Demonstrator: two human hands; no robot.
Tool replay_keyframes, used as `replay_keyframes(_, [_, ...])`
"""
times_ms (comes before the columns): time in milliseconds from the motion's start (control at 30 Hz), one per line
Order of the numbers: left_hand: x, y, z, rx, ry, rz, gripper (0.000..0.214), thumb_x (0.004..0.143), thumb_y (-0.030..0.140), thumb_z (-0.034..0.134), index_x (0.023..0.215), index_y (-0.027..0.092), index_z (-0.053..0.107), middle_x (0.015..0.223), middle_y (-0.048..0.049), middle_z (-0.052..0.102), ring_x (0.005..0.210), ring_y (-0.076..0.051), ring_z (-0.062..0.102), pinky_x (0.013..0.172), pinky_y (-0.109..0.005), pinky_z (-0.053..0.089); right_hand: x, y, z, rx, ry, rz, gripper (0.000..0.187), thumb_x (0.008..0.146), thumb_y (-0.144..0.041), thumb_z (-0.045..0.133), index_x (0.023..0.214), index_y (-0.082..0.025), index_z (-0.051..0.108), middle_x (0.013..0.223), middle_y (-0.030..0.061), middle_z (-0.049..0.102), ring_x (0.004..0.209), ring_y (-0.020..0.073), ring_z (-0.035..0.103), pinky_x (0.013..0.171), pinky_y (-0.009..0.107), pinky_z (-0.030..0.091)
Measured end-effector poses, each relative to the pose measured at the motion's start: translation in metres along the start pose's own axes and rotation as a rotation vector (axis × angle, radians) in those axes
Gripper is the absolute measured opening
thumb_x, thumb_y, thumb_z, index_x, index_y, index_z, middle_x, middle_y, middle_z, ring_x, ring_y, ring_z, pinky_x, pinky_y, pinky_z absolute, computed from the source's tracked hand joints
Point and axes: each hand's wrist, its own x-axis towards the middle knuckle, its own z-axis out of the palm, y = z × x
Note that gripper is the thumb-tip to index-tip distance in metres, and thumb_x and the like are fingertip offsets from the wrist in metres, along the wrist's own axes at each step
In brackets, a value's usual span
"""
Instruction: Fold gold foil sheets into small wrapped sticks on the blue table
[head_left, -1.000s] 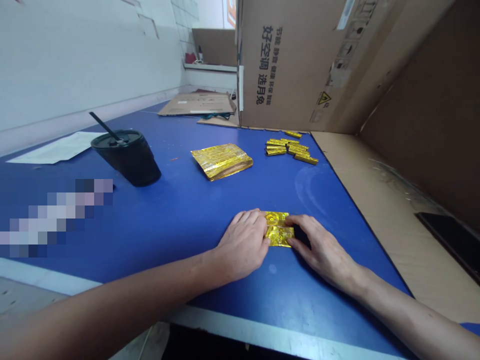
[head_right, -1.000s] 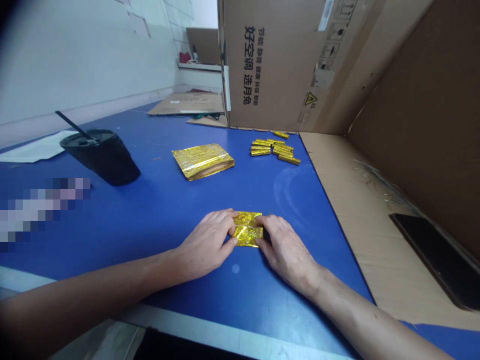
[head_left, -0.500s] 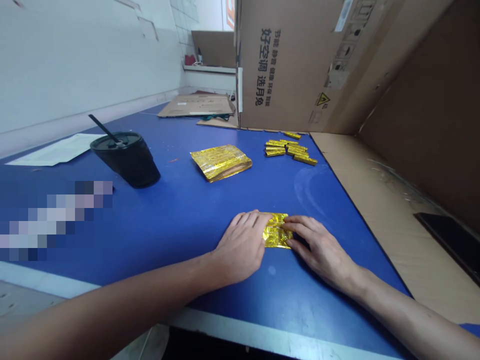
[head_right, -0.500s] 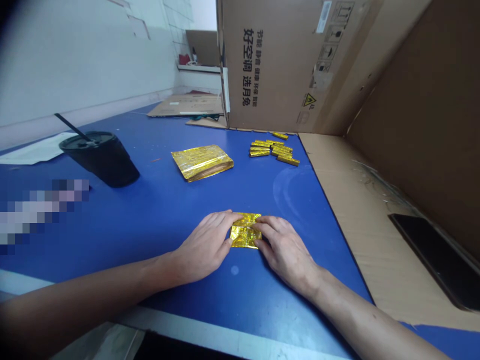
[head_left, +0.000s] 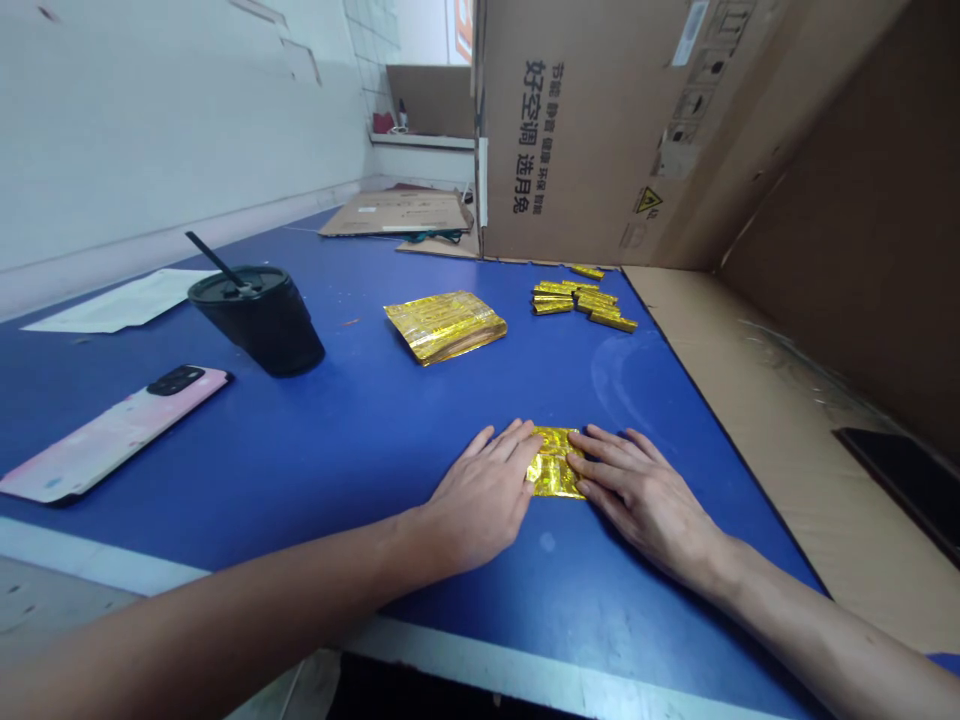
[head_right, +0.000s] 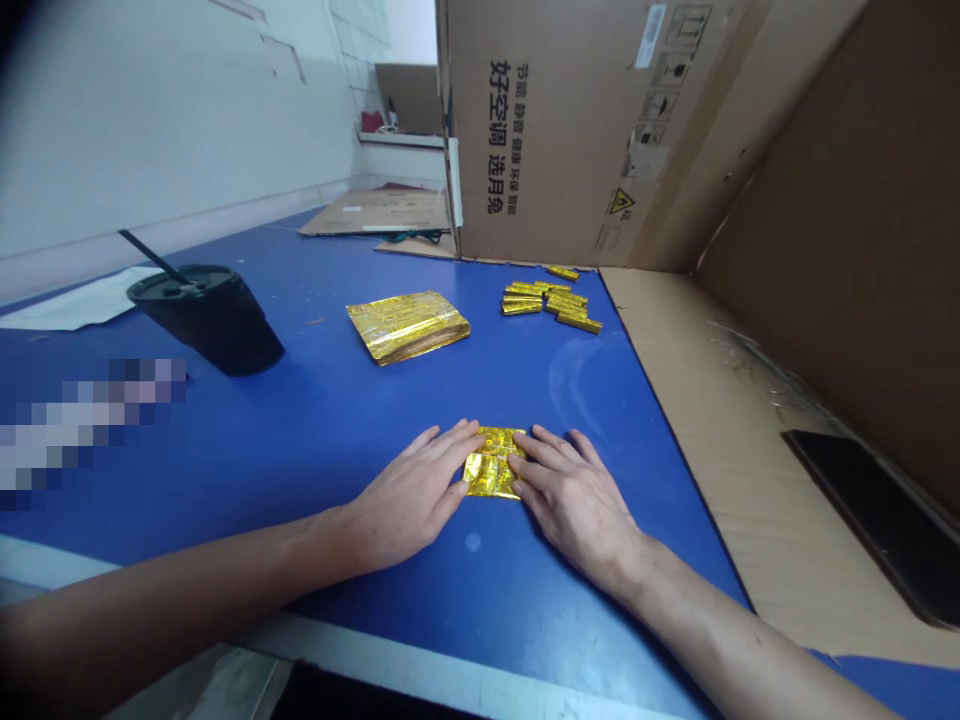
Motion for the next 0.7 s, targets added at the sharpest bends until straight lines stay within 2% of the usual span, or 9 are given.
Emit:
replay_keyframes(133, [0.000,0.003,-0.002,0.022,0.055,-0.036,0.047,0.081,0.019,0.038,0.127,0.012,0.033,0.132,-0.0116,0.037,0.124,-0.022,0.029,0.102,-0.040,0.023,0.000,0.000,0.001,-0.020,-0.011,-0.032,0.026,0.085,-0.019,0.044,0.107,-0.017,0.059,0.122,0.0114,0.054,0.117,0.0252,0.044,0.094,0.053,0.034])
replay_keyframes(267, [-0.002,0.006,-0.004,-0.009,0.107,-0.120,0.042,0.078,0.023,0.047,0.119,0.018,0.043,0.111,-0.0089,0.050,0.104,-0.023,0.044,0.090,-0.041,0.035,0.000,0.000,0.002,-0.028,-0.001,-0.039,0.026,0.086,-0.020,0.043,0.107,-0.016,0.059,0.123,0.0132,0.053,0.116,0.0254,0.045,0.094,0.054,0.034])
replay_keyframes(433, [0.007,0.001,-0.012,-0.232,0.159,-0.230,0.031,0.079,0.024,0.047,0.109,0.018,0.048,0.097,-0.0047,0.057,0.093,-0.020,0.050,0.083,-0.037,0.039,0.000,0.001,0.003,-0.019,-0.006,-0.045,0.027,0.085,-0.019,0.044,0.106,-0.015,0.059,0.122,0.0148,0.053,0.114,0.0259,0.047,0.093,0.054,0.035])
replay_keyframes(467, [0.012,-0.002,-0.015,-0.303,0.154,-0.273,0.030,0.080,0.024,0.046,0.109,0.017,0.047,0.092,-0.0042,0.059,0.090,-0.019,0.052,0.081,-0.035,0.040,0.000,0.001,0.003,-0.017,-0.005,-0.045,0.027,0.085,-0.019,0.044,0.106,-0.015,0.060,0.121,0.0149,0.054,0.114,0.0260,0.047,0.093,0.054,0.035])
replay_keyframes(533, [0.022,-0.008,-0.021,-0.435,0.063,-0.343,0.028,0.081,0.026,0.044,0.107,0.016,0.047,0.082,-0.0020,0.061,0.077,-0.015,0.057,0.072,-0.030,0.044,0.000,0.001,0.004,-0.015,-0.004,-0.050,0.027,0.085,-0.019,0.044,0.106,-0.015,0.060,0.121,0.0148,0.054,0.114,0.0259,0.047,0.093,0.054,0.035])
replay_keyframes(700, [0.048,-0.016,-0.025,-0.440,-0.072,-0.464,0.031,0.075,0.027,0.053,0.103,0.014,0.051,0.062,0.0009,0.059,0.051,-0.013,0.056,0.052,-0.023,0.042,0.001,0.001,0.004,-0.019,-0.012,-0.057,0.027,0.085,-0.019,0.044,0.107,-0.015,0.059,0.121,0.0143,0.054,0.114,0.0264,0.047,0.093,0.055,0.035])
